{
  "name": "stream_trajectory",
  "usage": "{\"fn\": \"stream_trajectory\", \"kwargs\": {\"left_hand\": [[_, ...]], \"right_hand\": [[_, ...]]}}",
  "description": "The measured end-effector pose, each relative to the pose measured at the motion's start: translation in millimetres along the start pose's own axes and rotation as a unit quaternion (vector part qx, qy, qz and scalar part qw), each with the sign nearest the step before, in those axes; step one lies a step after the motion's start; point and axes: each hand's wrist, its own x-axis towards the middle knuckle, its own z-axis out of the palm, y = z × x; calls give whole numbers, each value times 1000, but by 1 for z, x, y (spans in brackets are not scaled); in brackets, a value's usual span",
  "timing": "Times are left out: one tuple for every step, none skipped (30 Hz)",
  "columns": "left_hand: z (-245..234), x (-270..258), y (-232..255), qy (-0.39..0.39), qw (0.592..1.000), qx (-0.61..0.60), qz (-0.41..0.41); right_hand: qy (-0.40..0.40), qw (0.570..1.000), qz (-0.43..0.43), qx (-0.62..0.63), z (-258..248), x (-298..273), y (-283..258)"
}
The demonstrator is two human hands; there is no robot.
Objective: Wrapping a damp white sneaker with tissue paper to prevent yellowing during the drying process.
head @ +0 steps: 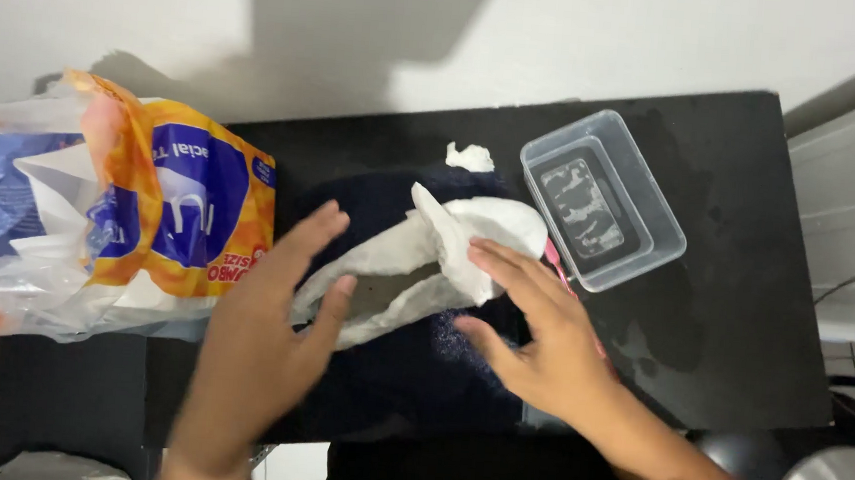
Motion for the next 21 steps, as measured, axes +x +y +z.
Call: {"fn": "stream_trajectory", "kwargs": {"left_hand": [[-1, 0, -11, -98, 994, 34, -27], [-1, 1, -23, -192, 978, 68, -51], [0, 6, -24, -194, 977, 68, -49], [1, 11, -25, -239, 965, 77, -79], [1, 15, -26, -283, 949, 87, -108], [3, 19, -27, -282, 949, 87, -109], [4, 23, -27, -304, 939, 116, -114], [5, 27, -28, -326, 927, 143, -121], [4, 32, -29, -324, 927, 143, -123], [4, 37, -29, -354, 916, 149, -114], [3, 42, -31, -382, 905, 155, -104], [4, 44, -31, -380, 906, 153, -107], [4, 47, -32, -367, 907, 176, -109], [2, 49, -32, -352, 907, 201, -112], [-1, 48, -27, -348, 908, 201, -117], [-2, 47, -23, -336, 916, 169, -140], [-4, 47, -18, -324, 922, 137, -163], [-7, 43, -16, -323, 922, 136, -165], [-10, 40, -14, -317, 924, 131, -168], [-14, 36, -12, -311, 926, 128, -171], [-18, 31, -11, -309, 926, 128, -174]], "right_hand": [[27, 1000, 3, -14, 2, 1, -5], [54, 998, 2, -30, 4, 4, -10], [57, 998, 4, -31, 7, 5, -7], [82, 995, 3, -62, 11, 5, -5], [107, 990, 3, -94, 15, 7, -3], [107, 990, 1, -94, 17, 7, -2], [104, 989, 17, -108, 19, 8, -1], [99, 987, 32, -122, 21, 9, 0], [97, 987, 30, -120, 22, 11, 0], [107, 987, 20, -116, 21, 13, -1], [116, 987, 11, -112, 22, 15, -2], [112, 987, 9, -112, 22, 17, -5], [136, 986, 22, -99, 22, 19, -8], [159, 983, 34, -84, 23, 24, -11], [154, 984, 30, -81, 22, 27, -15], [170, 982, 30, -75, 21, 30, -18], [185, 980, 31, -69, 20, 32, -21], [183, 980, 29, -68, 19, 35, -21], [183, 981, 32, -62, 19, 38, -21], [183, 981, 34, -56, 19, 40, -20], [181, 982, 32, -54, 20, 44, -20]]}}
